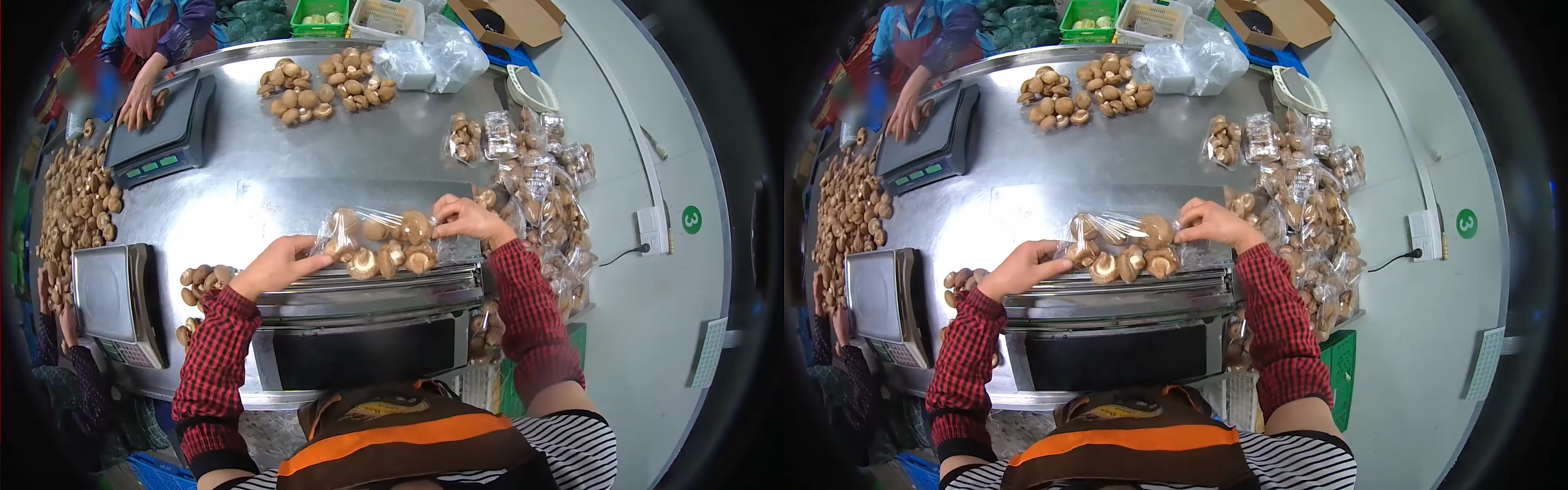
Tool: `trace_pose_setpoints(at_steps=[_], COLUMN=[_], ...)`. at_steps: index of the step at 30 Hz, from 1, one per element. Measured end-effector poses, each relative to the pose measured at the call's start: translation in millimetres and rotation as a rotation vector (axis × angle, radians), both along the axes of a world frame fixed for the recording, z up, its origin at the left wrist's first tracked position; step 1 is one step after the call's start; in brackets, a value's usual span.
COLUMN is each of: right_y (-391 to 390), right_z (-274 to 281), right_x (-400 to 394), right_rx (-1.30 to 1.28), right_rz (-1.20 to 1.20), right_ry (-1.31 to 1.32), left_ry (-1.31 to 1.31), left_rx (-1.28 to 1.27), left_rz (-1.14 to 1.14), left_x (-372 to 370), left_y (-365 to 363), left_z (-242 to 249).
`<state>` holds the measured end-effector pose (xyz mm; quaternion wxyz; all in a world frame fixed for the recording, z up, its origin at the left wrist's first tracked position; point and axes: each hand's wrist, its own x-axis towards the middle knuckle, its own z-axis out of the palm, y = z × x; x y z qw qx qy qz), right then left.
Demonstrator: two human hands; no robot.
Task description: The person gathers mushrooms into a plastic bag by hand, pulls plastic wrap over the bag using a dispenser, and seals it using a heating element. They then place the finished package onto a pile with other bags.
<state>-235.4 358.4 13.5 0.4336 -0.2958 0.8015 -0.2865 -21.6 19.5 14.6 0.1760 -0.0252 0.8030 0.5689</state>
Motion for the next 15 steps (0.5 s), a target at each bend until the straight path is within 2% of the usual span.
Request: trace_pose_setpoints(at_steps=[2,3,4,6,7,9,10,12,14,15], right_y=[7,7,6,4,-9,-6,-4,15,34,41], right_z=[-4,-5,-10,-26,-9,15,25,46,62,63], right_x=[19,30,43,69,88,112,124,158,198,216], right_rx=[-0.273,-0.304,-0.302,-0.404,-0.449,-0.423,-0.393,-0.422,-0.308,-0.321], right_rz=[-0.159,-0.275,-0.275,-0.768,-0.765,-0.852,-0.918,-0.971,-0.949,-0.971], right_ry=[0.265,0.172,0.17,-0.399,-0.408,-0.317,-0.222,-0.206,-0.399,-0.465], left_ry=[-0.044,-0.02,-0.023,0.012,0.001,0.098,0.093,0.181,0.078,0.13], left_rx=[0.104,0.111,0.113,0.175,0.176,-0.029,-0.036,-0.173,-0.154,-0.196], left_rz=[0.022,0.006,0.006,0.189,0.175,0.447,0.419,0.47,0.484,0.467], left_x=[-2,-2,-2,-1,1,8,17,49,87,101], left_y=[-4,-7,-5,5,15,36,42,57,70,78], left_z=[-8,-23,-26,-28,-22,2,10,22,32,41])
